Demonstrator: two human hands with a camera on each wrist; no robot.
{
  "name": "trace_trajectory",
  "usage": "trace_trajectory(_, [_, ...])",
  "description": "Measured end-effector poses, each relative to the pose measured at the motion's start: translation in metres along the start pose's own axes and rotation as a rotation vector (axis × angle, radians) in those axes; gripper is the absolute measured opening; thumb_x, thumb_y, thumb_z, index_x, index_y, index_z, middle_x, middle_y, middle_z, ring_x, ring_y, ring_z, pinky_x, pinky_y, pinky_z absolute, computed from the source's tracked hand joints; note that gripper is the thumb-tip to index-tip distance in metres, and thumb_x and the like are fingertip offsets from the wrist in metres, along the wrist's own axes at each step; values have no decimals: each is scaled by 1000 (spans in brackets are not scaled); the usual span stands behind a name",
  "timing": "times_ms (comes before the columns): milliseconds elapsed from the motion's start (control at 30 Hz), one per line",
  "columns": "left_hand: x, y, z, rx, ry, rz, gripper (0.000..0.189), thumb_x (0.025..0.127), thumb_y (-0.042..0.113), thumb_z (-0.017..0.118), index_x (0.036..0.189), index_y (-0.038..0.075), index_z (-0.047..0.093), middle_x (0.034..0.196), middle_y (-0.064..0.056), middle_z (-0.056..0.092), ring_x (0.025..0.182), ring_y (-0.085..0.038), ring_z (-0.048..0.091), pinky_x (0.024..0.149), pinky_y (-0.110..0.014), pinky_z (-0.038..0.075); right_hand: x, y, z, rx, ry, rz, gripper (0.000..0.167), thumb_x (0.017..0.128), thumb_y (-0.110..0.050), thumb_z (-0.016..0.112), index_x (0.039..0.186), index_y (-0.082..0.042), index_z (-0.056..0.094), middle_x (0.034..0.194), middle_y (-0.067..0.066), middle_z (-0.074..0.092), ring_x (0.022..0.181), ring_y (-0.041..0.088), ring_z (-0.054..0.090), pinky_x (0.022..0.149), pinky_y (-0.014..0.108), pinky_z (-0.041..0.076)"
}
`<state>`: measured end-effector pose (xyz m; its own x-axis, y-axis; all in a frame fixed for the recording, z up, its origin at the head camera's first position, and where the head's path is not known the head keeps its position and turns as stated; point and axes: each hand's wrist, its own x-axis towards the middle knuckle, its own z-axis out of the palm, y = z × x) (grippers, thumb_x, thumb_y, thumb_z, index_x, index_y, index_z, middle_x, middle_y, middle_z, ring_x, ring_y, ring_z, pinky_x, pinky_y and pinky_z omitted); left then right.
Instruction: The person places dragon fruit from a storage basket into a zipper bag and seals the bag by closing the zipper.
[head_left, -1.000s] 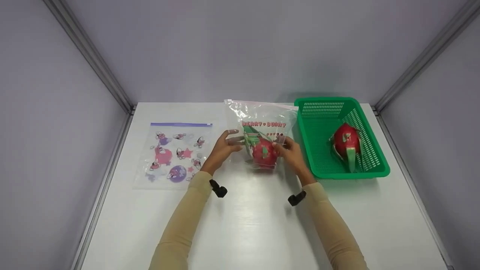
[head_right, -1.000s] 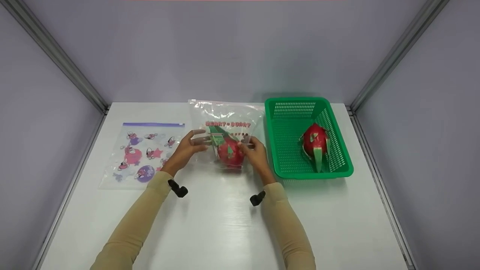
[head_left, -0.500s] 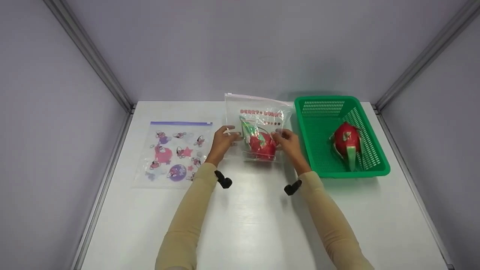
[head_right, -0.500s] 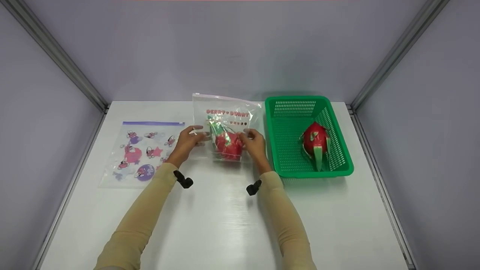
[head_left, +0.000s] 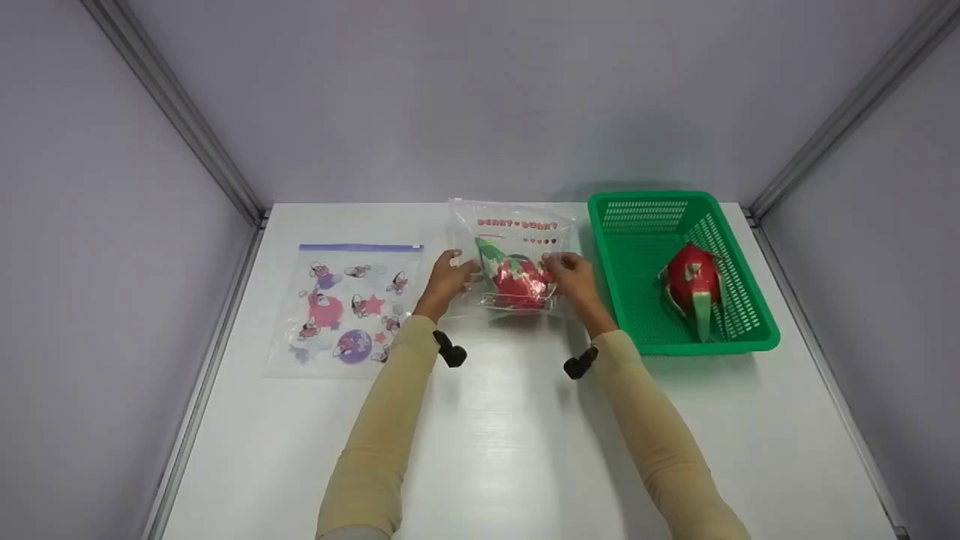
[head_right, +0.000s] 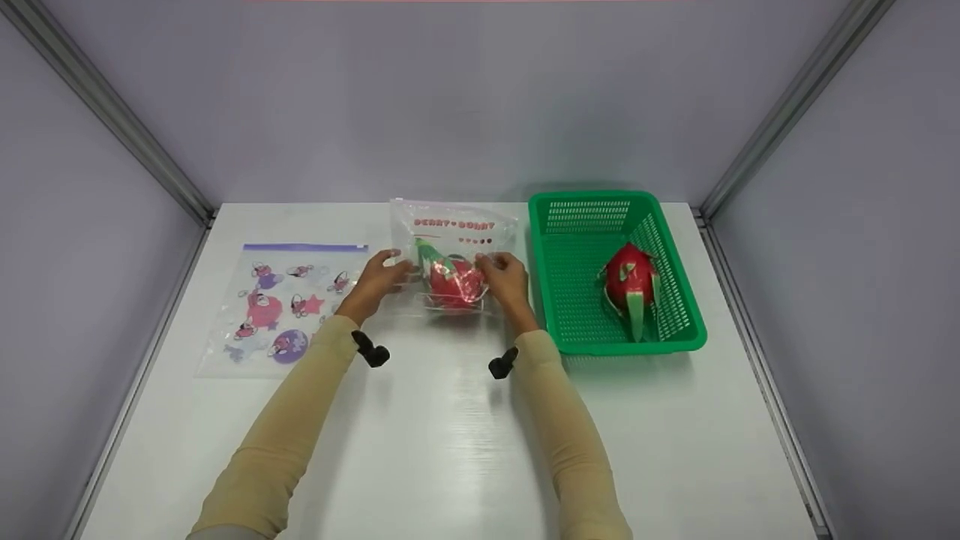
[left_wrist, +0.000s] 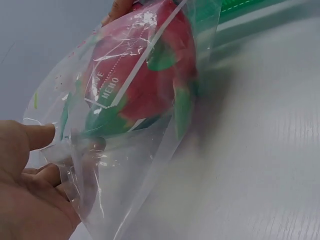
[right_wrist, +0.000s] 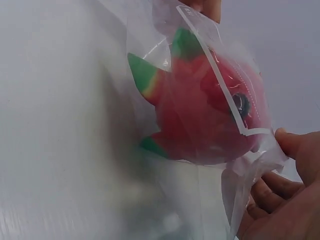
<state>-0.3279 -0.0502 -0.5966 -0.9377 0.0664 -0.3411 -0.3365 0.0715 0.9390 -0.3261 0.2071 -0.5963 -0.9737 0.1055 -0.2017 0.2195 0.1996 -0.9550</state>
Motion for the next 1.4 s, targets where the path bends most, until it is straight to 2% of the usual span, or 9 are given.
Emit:
trace_trajectory(133, [0,-4,-1,-10,-50,-23,79,105,17,62,170,10,17,152,-23,59,138,-35,60,117,-48,48,0,0,-1,-8,-40,16,55,107,-39,64,144,2,57,136,22,67,110,27,69,89,35,62])
trace_trajectory(267, [0,-8,-2,-11,-60,-18,85,103,13,62,171,11,10,153,-22,57,138,-35,58,118,-51,47,0,3,-2,-17,-60,37,61,108,-43,61,150,1,51,141,21,64,122,33,68,102,45,60])
trace_trajectory(467, [0,-14,-3,29,-40,7,88,102,12,61,171,9,7,153,-25,55,135,-36,59,116,-51,48,-1,8,-2,-38,-64,86,71,111,-56,45,156,-2,44,148,20,57,128,35,62,106,46,55])
trace_trajectory(633, [-3,-17,-6,38,-42,16,83,108,13,57,172,9,4,155,-27,52,135,-39,63,113,-50,50,-3,9,-1,3,-42,91,61,116,-47,37,154,0,47,143,21,58,114,26,61,95,35,54])
trace_trajectory(767, [-5,-21,-8,76,-30,16,82,109,13,55,172,11,4,164,-27,41,134,-38,60,103,-46,54,-5,13,0,-13,-16,17,41,114,-24,48,142,5,57,124,17,65,92,14,62,75,22,54])
trace_trajectory(867, [-6,-23,-10,100,-15,19,81,108,13,55,172,12,6,166,-27,37,131,-35,57,96,-45,56,-7,15,-1,1,19,-22,30,111,-13,55,130,8,63,108,14,67,81,11,60,66,19,53])
trace_trajectory(1100, [-7,-29,-11,106,-7,4,80,107,11,54,172,11,9,152,-28,52,115,-31,67,93,-39,54,-3,22,-8,26,125,36,24,111,-13,57,125,4,67,100,7,63,80,13,57,67,19,51])
trace_trajectory(1267, [-5,-34,-11,116,-8,-5,80,106,13,56,171,8,10,134,-26,62,97,-23,66,85,-32,51,-2,23,-11,5,111,64,29,112,-17,55,130,3,65,106,8,63,84,14,58,70,21,52])
trace_trajectory(1400, [-4,-37,-12,87,-15,-8,81,106,13,58,171,6,10,125,-22,65,93,-20,67,82,-30,51,-3,22,-11,0,96,79,31,112,-20,54,132,2,64,110,10,63,88,16,58,71,22,53])
